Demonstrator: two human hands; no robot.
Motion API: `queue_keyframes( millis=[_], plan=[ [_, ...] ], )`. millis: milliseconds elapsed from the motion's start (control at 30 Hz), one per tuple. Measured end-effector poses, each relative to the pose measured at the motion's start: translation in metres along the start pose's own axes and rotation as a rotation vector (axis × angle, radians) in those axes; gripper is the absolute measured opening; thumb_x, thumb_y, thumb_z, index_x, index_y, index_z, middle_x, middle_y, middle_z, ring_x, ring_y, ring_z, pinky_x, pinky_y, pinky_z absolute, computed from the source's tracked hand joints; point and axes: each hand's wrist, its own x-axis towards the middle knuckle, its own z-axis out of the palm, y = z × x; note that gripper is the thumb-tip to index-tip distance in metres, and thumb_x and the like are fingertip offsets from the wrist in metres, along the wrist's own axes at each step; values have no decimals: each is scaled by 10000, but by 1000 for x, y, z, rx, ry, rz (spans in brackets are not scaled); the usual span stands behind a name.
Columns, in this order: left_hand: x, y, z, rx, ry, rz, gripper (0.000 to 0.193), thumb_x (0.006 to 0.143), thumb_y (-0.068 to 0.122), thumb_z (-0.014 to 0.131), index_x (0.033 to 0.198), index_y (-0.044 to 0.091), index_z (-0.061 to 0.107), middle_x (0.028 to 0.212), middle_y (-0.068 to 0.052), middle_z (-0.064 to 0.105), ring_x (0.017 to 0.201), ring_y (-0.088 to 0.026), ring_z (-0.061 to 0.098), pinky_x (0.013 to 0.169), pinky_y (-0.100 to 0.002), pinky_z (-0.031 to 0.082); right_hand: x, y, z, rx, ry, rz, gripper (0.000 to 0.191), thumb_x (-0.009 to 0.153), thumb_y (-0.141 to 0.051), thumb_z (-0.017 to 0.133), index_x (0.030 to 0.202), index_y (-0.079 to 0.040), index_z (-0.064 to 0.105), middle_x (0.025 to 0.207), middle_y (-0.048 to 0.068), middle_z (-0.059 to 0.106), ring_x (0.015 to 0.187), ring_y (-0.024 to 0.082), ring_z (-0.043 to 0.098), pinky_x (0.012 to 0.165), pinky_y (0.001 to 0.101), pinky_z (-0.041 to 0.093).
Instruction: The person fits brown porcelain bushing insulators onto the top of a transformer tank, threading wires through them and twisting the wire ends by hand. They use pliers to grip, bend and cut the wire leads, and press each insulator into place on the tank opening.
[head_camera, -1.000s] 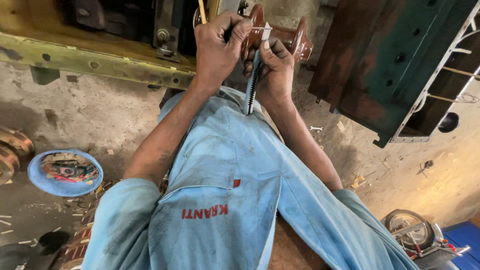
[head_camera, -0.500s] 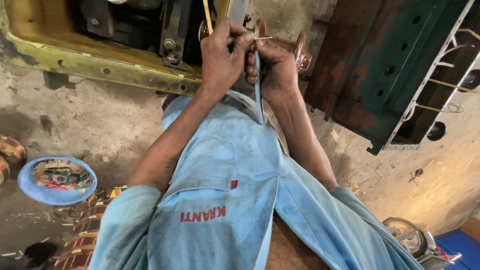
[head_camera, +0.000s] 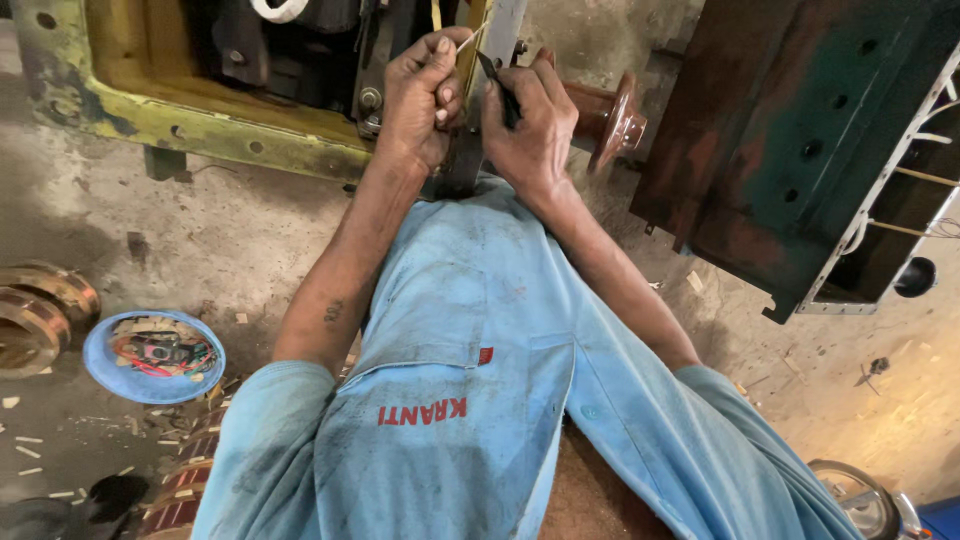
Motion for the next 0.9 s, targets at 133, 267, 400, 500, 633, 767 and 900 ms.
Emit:
queue_keyframes(
  millis=[133, 267, 400, 500, 633, 767, 900],
  plan=[
    [0, 0, 3, 24, 34, -24, 253, 1092, 220, 617, 1208, 19, 718, 668, 48, 509, 503, -35, 382, 460, -211, 302, 20, 5, 16, -83, -12, -186, 120, 895, -31, 726, 961, -41, 626, 892, 149, 591, 754, 373, 620, 702, 474, 518],
    [-12, 0, 4, 67, 43, 38, 227, 1071, 217, 652, 1158, 24, 736, 642, 44, 520, 489, -38, 399, 451, -211, 308, 54, 23, 5, -164, -6, -84, 131, 935, -29, 740, 933, -16, 610, 892, 164, 589, 699, 360, 604, 602, 478, 476],
    [-19, 1, 6, 61, 112, 135, 250, 1048, 217, 658, 1145, 4, 746, 628, 30, 544, 467, -37, 406, 423, -222, 309, 56, 22, -9, -46, 38, -113, 126, 952, -16, 732, 942, -16, 606, 900, 138, 596, 771, 358, 638, 668, 472, 514],
    [-17, -1, 13, 210, 113, 178, 248, 1062, 224, 644, 1138, 3, 727, 681, 36, 550, 524, -38, 427, 450, -228, 325, 44, 8, -11, 26, -72, -220, 98, 914, -2, 716, 952, 2, 626, 894, 174, 579, 731, 367, 625, 621, 462, 512],
    [-17, -8, 20, 206, 111, 188, 222, 1072, 205, 645, 1117, -4, 709, 705, 21, 550, 574, -53, 459, 492, -236, 351, 41, -2, -16, -8, -47, -69, 98, 947, 15, 704, 960, 4, 608, 936, 168, 611, 779, 375, 642, 657, 463, 512],
    [-26, -14, 17, 366, 126, 276, 200, 1081, 197, 647, 1129, 7, 687, 773, 29, 551, 641, -51, 467, 548, -241, 374, 42, 1, -23, 33, -138, -250, 123, 924, 5, 675, 1035, 16, 624, 970, 191, 588, 798, 379, 632, 695, 455, 544],
    [-31, -16, 14, 348, 88, 284, 178, 1083, 192, 642, 1093, 16, 665, 730, 16, 545, 629, -66, 479, 537, -248, 357, 35, 2, -24, -57, -86, -21, 138, 924, 3, 734, 900, 4, 598, 877, 165, 592, 696, 350, 614, 602, 460, 478]
  ],
)
